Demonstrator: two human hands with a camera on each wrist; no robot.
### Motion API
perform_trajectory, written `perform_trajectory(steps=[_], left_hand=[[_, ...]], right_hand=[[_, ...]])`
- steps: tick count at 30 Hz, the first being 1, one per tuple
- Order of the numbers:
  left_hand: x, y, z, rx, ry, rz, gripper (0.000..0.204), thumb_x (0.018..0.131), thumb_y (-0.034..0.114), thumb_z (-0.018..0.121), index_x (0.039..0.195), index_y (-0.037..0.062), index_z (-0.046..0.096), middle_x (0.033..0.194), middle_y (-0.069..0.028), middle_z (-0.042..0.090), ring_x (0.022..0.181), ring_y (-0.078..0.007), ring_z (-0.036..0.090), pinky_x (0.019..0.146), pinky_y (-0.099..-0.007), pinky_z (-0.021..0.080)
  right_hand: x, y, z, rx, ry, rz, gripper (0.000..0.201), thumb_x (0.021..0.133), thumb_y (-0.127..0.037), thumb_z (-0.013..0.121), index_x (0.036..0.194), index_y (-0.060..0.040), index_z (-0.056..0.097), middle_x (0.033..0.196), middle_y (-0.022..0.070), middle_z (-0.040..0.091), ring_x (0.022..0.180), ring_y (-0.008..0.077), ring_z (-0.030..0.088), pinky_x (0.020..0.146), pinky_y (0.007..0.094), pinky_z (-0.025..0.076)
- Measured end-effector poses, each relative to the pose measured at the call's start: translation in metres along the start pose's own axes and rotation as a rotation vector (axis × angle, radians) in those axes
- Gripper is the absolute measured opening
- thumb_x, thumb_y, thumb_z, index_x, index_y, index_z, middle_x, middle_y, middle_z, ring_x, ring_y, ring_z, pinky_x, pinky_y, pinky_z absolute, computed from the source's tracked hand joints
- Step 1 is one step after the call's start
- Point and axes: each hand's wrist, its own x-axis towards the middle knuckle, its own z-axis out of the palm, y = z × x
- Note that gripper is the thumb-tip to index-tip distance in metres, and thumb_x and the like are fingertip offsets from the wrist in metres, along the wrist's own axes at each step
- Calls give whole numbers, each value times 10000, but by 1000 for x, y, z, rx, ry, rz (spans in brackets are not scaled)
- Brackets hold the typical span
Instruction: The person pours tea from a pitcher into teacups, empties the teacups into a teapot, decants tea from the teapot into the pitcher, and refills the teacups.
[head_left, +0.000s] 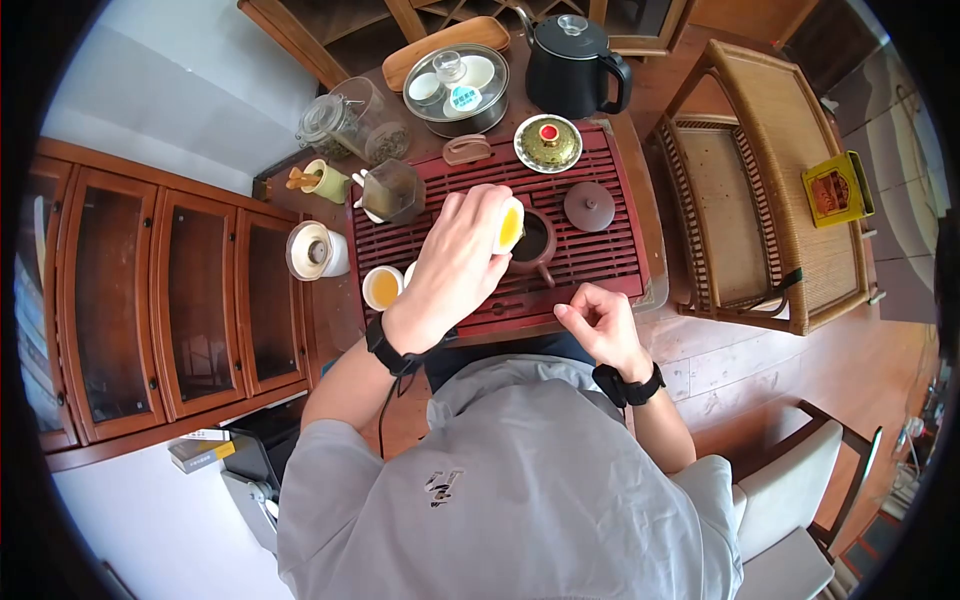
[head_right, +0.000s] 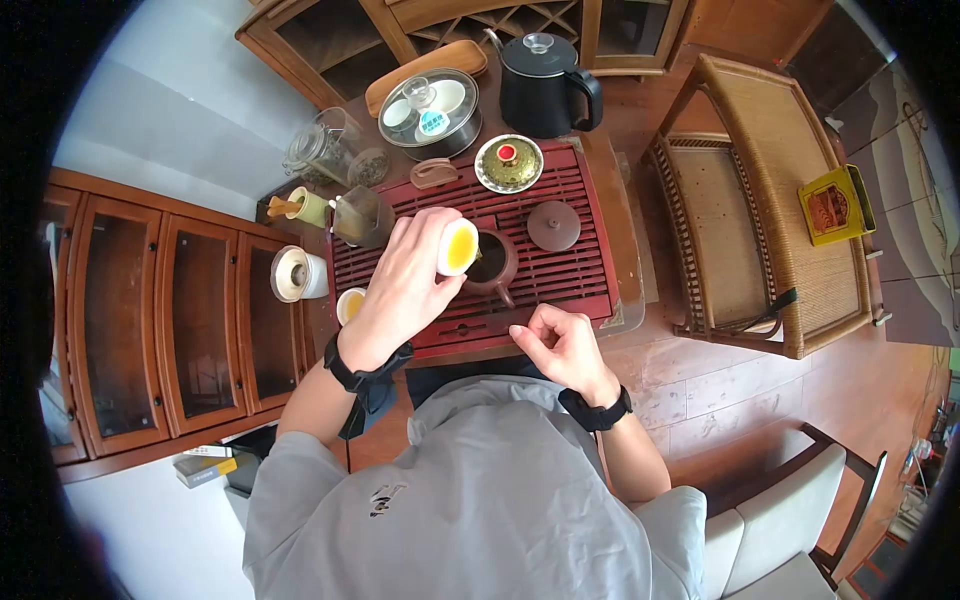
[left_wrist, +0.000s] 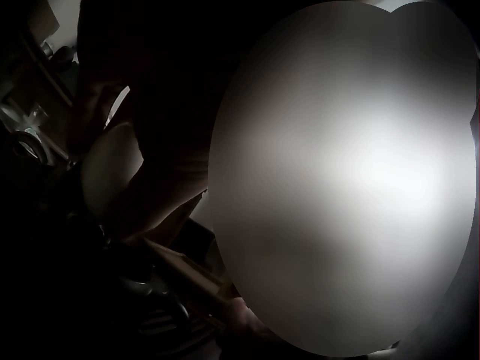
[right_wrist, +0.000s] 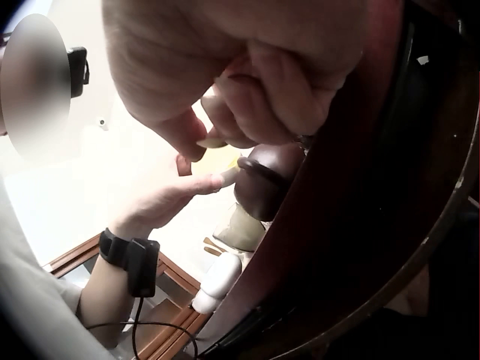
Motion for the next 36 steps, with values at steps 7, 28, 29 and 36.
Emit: perform_trajectory(steps=[7,28,29,36], left_hand=[[6,12,4,186,-64,202,549,787,-82,615,1321,7,530,1268,-166,536,1102,-366,522,987,-441,474],[-3,-4,-9,-17,-19,10,637,713,-19,765,1299,38,524,1279,-167,540,1143,-382,557,998,-429,488],[-5,-8,-12,-70,16,-61,647,703,5,800,1288,40,524,1265,-168,534,1156,-383,563,991,-429,494],[-36,-41,-25,-106,63,-350,600,732,58,826,1259,41,539,1202,-135,542,1102,-292,616,894,-378,545]], right_hand=[[-2,1,0,-60,20,-65,358,891,-154,746,653,-26,511,530,6,421,517,69,367,466,285,318],[-3,1,2,-39,48,-89,341,892,-101,738,648,-22,515,538,-1,436,520,57,360,466,261,303],[-3,1,2,-42,37,-87,341,892,-101,738,648,-22,515,538,-1,436,520,57,360,466,261,303],[-2,4,1,-58,42,-78,353,877,-75,745,633,-38,492,517,-32,406,509,36,345,442,251,282]])
